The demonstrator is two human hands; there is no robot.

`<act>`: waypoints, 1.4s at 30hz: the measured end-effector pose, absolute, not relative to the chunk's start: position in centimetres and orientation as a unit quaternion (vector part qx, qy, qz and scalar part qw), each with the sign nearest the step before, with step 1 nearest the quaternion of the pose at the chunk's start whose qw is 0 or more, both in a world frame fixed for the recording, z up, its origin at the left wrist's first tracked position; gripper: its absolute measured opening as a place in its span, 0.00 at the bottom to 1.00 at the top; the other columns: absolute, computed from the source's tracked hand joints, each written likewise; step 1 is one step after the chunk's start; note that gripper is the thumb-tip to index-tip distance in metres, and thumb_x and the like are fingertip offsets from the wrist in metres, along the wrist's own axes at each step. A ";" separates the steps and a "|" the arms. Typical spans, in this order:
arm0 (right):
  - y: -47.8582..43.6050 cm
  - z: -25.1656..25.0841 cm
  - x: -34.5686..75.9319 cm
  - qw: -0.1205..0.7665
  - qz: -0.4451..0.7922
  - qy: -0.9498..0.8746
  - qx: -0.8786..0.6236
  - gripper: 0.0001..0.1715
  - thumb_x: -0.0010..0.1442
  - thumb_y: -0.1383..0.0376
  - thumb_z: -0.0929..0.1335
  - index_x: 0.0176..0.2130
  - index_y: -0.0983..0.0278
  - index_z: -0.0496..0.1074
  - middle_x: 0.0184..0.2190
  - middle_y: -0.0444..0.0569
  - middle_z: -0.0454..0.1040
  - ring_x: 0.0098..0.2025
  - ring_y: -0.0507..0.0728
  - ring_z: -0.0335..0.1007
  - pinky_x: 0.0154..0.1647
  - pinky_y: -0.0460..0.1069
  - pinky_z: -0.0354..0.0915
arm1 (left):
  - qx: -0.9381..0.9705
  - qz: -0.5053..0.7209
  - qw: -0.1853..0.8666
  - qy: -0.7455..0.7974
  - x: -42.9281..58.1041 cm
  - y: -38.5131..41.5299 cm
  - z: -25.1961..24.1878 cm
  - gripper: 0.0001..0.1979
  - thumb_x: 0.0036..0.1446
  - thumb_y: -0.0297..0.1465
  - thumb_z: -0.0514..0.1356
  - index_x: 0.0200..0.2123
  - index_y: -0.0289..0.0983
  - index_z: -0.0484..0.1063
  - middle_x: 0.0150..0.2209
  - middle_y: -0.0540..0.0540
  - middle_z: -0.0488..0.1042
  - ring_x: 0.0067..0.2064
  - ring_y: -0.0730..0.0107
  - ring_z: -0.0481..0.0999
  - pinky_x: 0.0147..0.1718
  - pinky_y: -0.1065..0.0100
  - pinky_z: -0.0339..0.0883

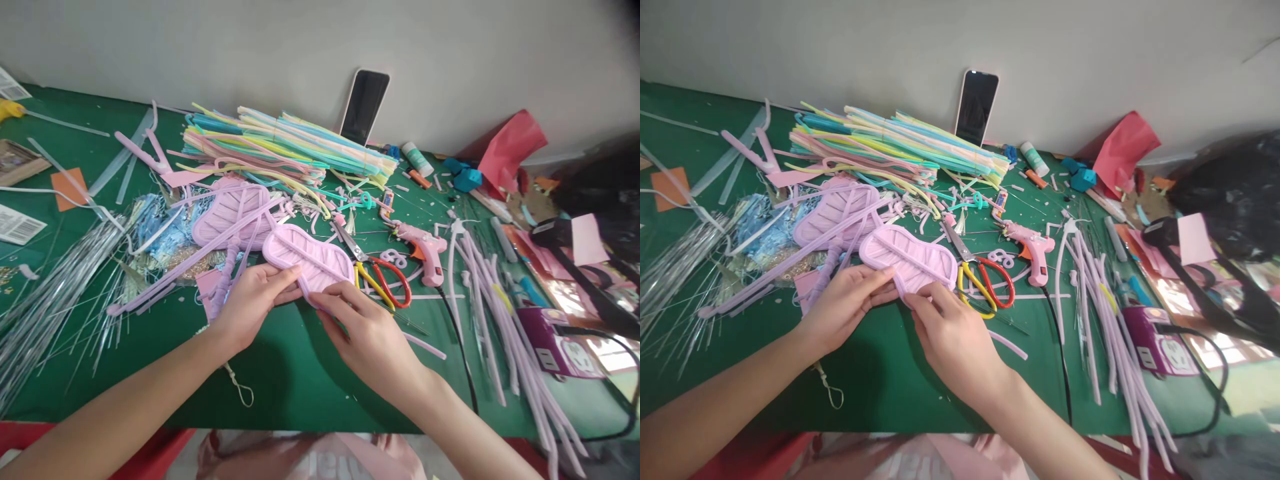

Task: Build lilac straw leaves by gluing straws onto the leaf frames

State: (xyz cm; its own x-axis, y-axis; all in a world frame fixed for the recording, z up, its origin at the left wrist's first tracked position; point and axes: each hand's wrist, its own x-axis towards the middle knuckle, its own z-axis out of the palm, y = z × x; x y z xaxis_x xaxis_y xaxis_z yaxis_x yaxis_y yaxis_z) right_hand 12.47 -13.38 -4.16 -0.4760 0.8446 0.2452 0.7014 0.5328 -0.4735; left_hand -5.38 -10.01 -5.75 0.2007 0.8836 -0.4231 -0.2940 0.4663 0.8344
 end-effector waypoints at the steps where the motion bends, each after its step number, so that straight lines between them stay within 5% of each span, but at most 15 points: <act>1: -13.4 -4.2 12.4 0.227 0.160 -0.844 -0.460 0.15 0.64 0.74 0.62 0.47 0.66 0.74 0.40 0.53 0.75 0.38 0.56 0.75 0.37 0.50 0.73 | 0.312 0.412 0.712 0.476 -5.4 -10.1 -5.8 0.12 0.54 0.37 0.67 0.31 0.33 0.77 0.35 0.43 0.82 0.43 0.61 0.80 0.50 0.60 0.72; 10: -13.5 -3.6 12.3 0.186 0.185 -0.855 -0.447 0.19 0.64 0.73 0.62 0.53 0.66 0.70 0.44 0.55 0.73 0.40 0.57 0.75 0.38 0.51 0.74 | 0.314 0.409 0.697 0.498 -5.5 -10.1 -6.0 0.11 0.50 0.32 0.70 0.33 0.34 0.72 0.28 0.50 0.79 0.33 0.66 0.80 0.42 0.60 0.75; 18: -12.6 -2.0 14.2 0.133 0.207 -0.867 -0.432 0.18 0.65 0.74 0.61 0.49 0.63 0.73 0.42 0.52 0.75 0.38 0.55 0.75 0.38 0.50 0.73 | 0.317 0.407 0.705 0.487 -5.6 -10.0 -5.5 0.12 0.51 0.32 0.69 0.36 0.33 0.73 0.32 0.44 0.81 0.36 0.60 0.81 0.44 0.55 0.75; 27: -10.8 -1.8 13.4 0.106 0.197 -0.897 -0.382 0.20 0.64 0.76 0.61 0.48 0.63 0.75 0.40 0.51 0.75 0.39 0.54 0.74 0.36 0.48 0.71 | 0.307 0.415 0.722 0.460 -6.1 -9.9 -5.6 0.12 0.50 0.31 0.69 0.37 0.33 0.75 0.36 0.43 0.82 0.40 0.61 0.81 0.44 0.61 0.73; 35: -10.6 -1.5 13.1 0.079 0.236 -0.894 -0.372 0.22 0.65 0.75 0.60 0.52 0.62 0.72 0.44 0.52 0.73 0.42 0.54 0.74 0.42 0.49 0.72 | 0.309 0.391 0.745 0.445 -6.0 -9.8 -5.7 0.22 0.45 0.27 0.72 0.45 0.34 0.75 0.41 0.41 0.82 0.41 0.60 0.81 0.44 0.61 0.73; 38: -10.6 -1.0 13.5 0.046 0.228 -0.899 -0.370 0.27 0.63 0.77 0.59 0.57 0.60 0.69 0.47 0.53 0.71 0.41 0.54 0.74 0.41 0.50 0.73 | 0.321 0.391 0.742 0.440 -6.1 -9.7 -5.7 0.20 0.46 0.27 0.71 0.45 0.34 0.76 0.41 0.41 0.82 0.40 0.61 0.81 0.43 0.63 0.73; 42: -10.5 -0.4 14.6 0.052 0.183 -0.903 -0.385 0.22 0.65 0.74 0.61 0.54 0.60 0.71 0.44 0.52 0.72 0.36 0.53 0.75 0.36 0.49 0.72 | 0.326 0.392 0.741 0.437 -6.2 -9.6 -5.8 0.20 0.47 0.28 0.71 0.45 0.34 0.76 0.42 0.41 0.82 0.40 0.62 0.82 0.43 0.64 0.73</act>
State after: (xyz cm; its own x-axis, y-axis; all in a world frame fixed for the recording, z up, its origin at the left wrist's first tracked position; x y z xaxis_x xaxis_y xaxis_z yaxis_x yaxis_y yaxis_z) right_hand 14.58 -10.46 -0.39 -0.6976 0.7149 -0.0476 0.6772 0.6363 -0.3695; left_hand -6.24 -9.61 -5.76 0.3109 0.8659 -0.3919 -0.2959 0.4800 0.8259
